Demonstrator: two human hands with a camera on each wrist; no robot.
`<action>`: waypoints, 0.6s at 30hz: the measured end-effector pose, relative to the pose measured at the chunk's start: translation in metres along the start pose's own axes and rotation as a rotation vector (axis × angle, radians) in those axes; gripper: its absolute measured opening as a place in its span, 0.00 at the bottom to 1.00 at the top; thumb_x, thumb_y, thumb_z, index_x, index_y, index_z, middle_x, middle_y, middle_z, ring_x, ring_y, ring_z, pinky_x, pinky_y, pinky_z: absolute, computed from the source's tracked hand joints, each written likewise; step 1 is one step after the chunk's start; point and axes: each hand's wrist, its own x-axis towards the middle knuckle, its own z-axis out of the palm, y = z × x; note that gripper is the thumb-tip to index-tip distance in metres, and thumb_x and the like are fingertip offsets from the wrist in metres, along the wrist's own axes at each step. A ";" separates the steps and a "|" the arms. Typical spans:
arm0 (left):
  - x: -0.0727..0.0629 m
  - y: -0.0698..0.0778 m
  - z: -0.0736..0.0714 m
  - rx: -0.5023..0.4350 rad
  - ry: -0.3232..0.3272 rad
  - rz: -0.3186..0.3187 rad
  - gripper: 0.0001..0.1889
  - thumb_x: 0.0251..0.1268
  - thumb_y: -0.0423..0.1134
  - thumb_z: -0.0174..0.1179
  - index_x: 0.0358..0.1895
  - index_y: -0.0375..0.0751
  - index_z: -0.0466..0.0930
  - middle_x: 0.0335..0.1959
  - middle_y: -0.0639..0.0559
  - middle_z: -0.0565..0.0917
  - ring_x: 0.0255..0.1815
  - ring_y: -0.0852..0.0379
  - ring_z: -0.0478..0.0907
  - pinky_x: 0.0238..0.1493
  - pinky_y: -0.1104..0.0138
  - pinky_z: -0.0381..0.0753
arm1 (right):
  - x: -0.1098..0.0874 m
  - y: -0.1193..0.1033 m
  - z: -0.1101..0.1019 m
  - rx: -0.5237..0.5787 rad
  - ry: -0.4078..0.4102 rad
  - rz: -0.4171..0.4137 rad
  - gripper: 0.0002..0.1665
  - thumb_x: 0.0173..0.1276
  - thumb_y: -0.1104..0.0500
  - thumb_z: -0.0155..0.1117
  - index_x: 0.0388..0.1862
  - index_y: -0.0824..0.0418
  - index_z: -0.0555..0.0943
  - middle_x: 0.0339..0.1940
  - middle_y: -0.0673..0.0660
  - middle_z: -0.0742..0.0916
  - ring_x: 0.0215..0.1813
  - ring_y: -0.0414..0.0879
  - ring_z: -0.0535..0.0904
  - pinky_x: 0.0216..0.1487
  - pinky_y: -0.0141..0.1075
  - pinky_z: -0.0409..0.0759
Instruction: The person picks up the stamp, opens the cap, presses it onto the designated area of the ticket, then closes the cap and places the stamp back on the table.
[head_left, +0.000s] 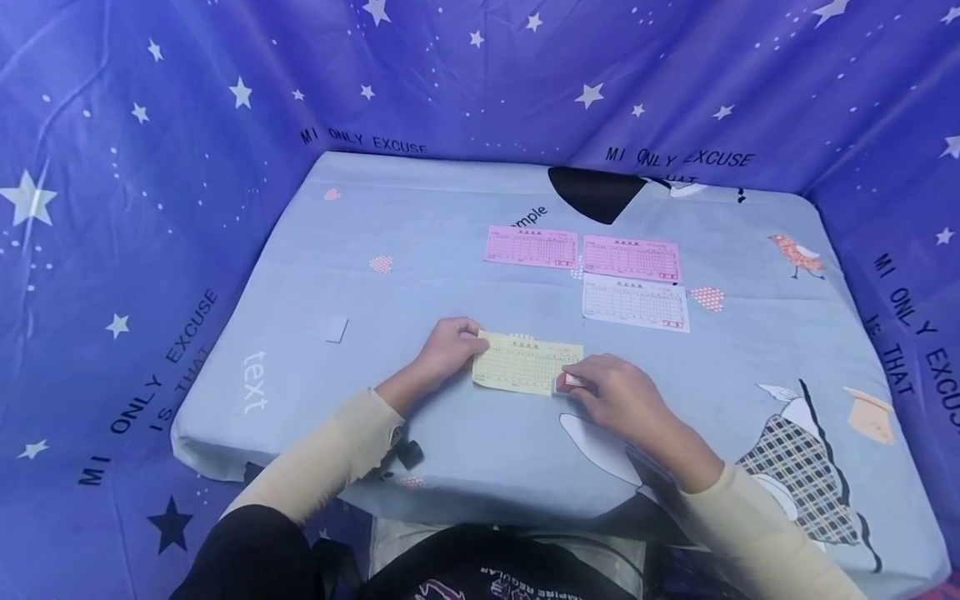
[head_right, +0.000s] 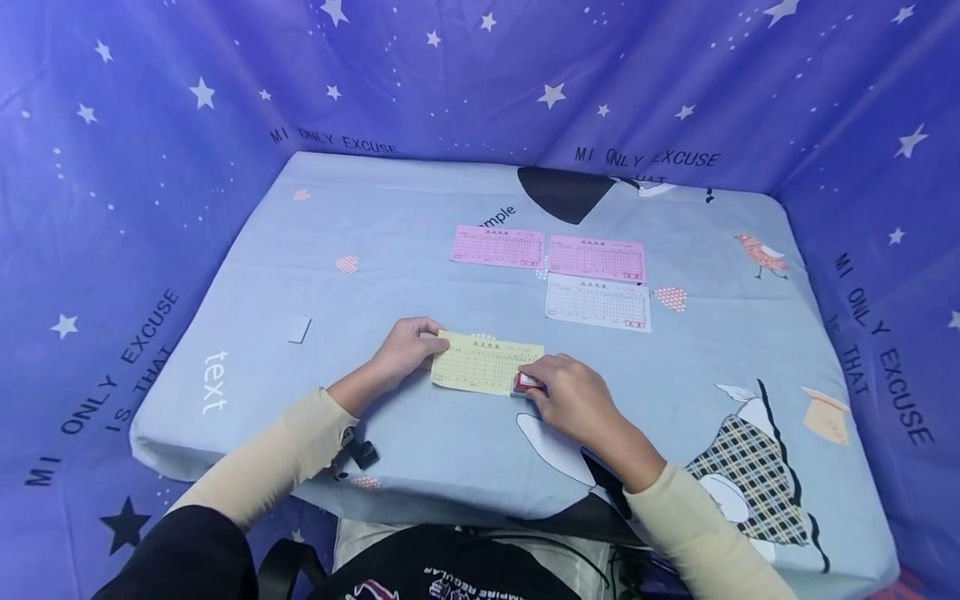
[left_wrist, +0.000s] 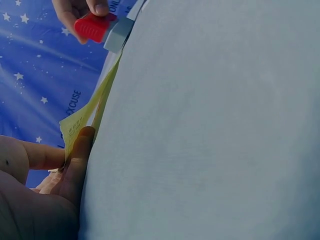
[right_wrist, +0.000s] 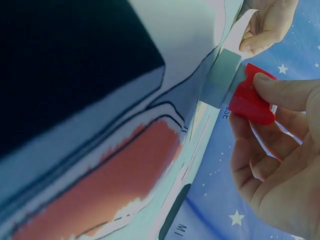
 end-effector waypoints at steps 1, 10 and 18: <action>0.000 0.000 0.000 0.003 0.000 -0.002 0.05 0.57 0.30 0.63 0.37 0.35 0.83 0.34 0.46 0.84 0.24 0.58 0.74 0.22 0.70 0.72 | 0.000 0.000 0.000 -0.001 0.000 0.001 0.19 0.58 0.64 0.78 0.50 0.61 0.88 0.44 0.57 0.90 0.51 0.56 0.85 0.55 0.53 0.80; -0.001 0.002 0.000 -0.003 0.009 0.002 0.04 0.57 0.29 0.63 0.35 0.35 0.83 0.34 0.46 0.85 0.25 0.58 0.75 0.23 0.70 0.73 | -0.002 0.001 0.003 -0.009 0.028 -0.003 0.19 0.58 0.65 0.77 0.50 0.61 0.88 0.44 0.57 0.90 0.50 0.55 0.85 0.53 0.52 0.81; -0.002 0.002 0.001 -0.013 0.008 0.007 0.04 0.57 0.29 0.63 0.35 0.34 0.82 0.32 0.46 0.84 0.24 0.58 0.74 0.23 0.70 0.72 | -0.001 0.002 0.004 -0.016 0.038 -0.029 0.16 0.59 0.65 0.75 0.48 0.60 0.88 0.43 0.57 0.90 0.50 0.55 0.85 0.53 0.52 0.81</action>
